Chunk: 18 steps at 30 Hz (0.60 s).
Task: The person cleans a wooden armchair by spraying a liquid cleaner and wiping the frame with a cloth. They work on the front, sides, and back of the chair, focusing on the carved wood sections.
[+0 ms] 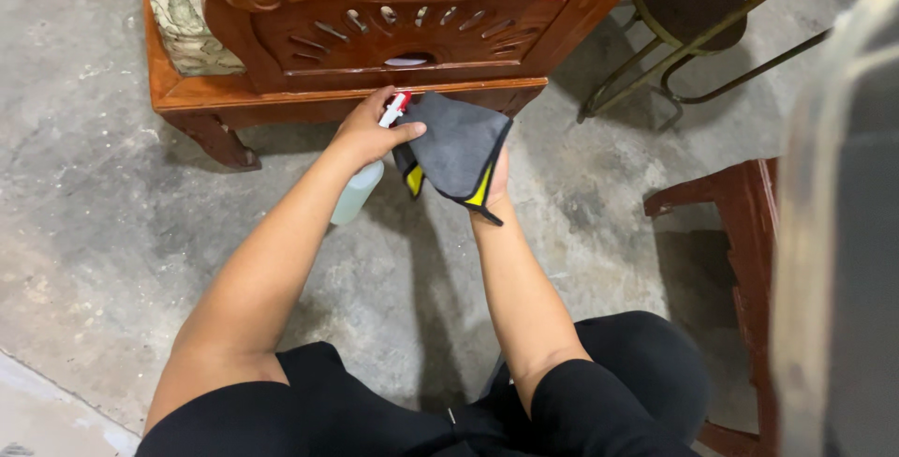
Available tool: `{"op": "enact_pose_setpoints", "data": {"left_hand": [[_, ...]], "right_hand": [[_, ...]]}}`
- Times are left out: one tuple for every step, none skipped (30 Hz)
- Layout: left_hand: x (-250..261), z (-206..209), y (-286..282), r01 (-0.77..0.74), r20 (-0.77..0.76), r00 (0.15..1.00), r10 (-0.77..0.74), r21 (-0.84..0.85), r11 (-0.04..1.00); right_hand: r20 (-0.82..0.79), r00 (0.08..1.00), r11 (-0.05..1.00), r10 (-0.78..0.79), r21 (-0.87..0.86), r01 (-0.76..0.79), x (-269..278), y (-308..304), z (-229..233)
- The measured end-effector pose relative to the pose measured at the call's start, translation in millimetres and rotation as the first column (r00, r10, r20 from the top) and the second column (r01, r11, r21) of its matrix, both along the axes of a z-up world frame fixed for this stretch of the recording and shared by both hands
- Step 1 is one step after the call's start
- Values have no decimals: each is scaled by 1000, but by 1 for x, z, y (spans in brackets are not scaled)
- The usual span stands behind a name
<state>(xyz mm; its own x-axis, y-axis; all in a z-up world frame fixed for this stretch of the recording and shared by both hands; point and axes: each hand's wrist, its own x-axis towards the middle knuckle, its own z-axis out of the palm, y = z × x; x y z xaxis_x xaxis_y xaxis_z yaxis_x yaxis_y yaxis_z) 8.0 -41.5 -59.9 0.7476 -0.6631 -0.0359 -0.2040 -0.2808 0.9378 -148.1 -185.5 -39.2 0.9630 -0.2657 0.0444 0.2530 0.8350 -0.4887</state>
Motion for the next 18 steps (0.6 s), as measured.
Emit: {"op": "enact_pose_setpoints", "data": {"left_hand": [[0,-6,0,39,-57,997,-43,-75,996],[-1,-11,-1,75,-109,990,-92,-153,985],[-2,-15,-3,105,-157,977,-144,-232,967],[-2,-19,-4,74,-158,980,-118,-264,962],[-3,-21,-5,42,-160,983,-93,-295,955],[-3,-23,-5,10,-163,984,-66,-323,946],[-3,-23,-6,-30,-226,973,-43,-313,949],[-3,-23,-7,-71,-288,957,-20,-300,951],[-2,-22,-6,-111,-348,937,5,-285,952],[-2,-21,-6,-107,-351,936,6,-269,957],[-3,-20,-6,-103,-354,935,8,-252,962],[-5,-19,-5,-102,-358,934,11,-236,966],[-7,-18,-4,-98,-362,932,8,-231,968],[-8,-17,-3,-96,-363,932,7,-227,969],[-9,-16,-3,-93,-363,932,5,-223,970],[-8,-15,-2,-84,-358,934,-4,-229,970],[-8,-14,-2,-76,-353,935,-13,-236,969],[-8,-13,-2,-67,-350,937,-22,-240,968]], "right_hand": [[18,1000,1000,5,24,-6,-1,-1,-1],[37,999,999,9,47,-11,-2,-3,-1],[56,998,997,12,69,-16,-4,-5,0],[24,999,997,29,65,-31,-5,-7,0],[-8,999,997,46,61,-45,-6,-9,1],[-41,997,996,63,60,-60,-7,-11,1],[-89,992,994,87,72,-81,-8,-14,0],[-137,984,991,112,85,-101,-9,-19,-1],[-184,973,988,138,99,-121,-10,-24,-4],[-155,973,982,170,112,-153,-11,-30,-7],[-127,971,975,201,123,-186,-13,-36,-12],[-99,967,966,235,133,-221,-15,-43,-18],[-179,962,978,206,54,-200,-17,-50,-25],[-252,952,982,172,-28,-185,-17,-57,-31],[-321,938,978,131,-111,-175,-17,-64,-37],[-408,911,966,61,-207,-157,-15,-70,-41],[-485,874,942,-18,-302,-148,-13,-75,-43],[-550,829,908,-103,-392,-147,-13,-76,-44]]}}
